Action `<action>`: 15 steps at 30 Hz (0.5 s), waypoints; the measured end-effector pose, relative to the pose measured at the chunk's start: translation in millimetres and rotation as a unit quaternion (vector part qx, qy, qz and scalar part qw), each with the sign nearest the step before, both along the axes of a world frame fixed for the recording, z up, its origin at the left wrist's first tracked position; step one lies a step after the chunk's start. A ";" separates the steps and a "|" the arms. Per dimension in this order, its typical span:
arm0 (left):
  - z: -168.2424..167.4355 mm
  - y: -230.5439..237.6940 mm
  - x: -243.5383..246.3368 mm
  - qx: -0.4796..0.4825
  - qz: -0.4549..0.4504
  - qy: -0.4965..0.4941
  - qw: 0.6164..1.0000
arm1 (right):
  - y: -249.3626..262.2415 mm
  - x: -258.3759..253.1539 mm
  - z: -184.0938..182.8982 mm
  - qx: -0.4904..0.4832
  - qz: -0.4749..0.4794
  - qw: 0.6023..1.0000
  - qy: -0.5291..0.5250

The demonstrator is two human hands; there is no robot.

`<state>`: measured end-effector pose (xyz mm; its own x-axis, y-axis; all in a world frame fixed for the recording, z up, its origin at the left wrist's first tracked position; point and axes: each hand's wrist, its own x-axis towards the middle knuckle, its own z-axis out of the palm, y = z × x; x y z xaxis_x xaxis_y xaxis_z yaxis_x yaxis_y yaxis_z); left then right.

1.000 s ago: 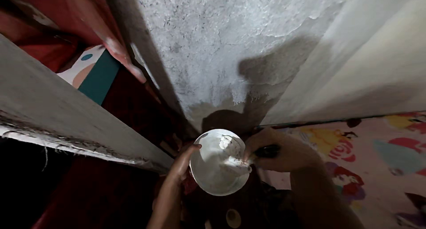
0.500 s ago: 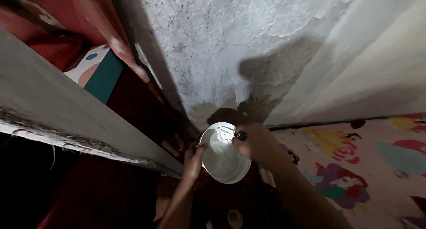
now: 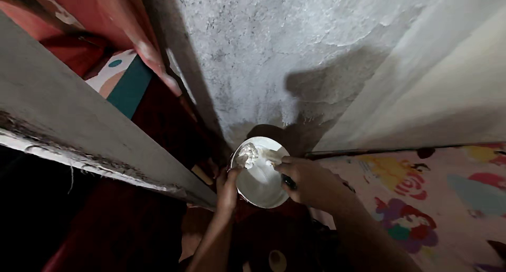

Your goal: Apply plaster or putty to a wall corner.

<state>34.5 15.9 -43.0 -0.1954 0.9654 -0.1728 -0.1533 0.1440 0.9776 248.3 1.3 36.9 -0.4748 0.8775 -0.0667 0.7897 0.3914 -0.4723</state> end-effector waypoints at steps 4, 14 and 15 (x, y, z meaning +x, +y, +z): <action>3.1 2.1 -5.2 0.009 0.028 -0.008 1.000 | -10.2 0.8 0.1 0.028 0.057 0.998 0.027; 20.6 -0.2 -19.4 -0.087 0.014 -0.055 0.995 | 9.9 66.3 4.3 -0.019 -0.165 0.883 0.438; 22.0 -0.6 -20.5 -0.083 0.016 -0.063 0.994 | 15.0 70.7 2.1 -0.051 -0.195 0.848 0.491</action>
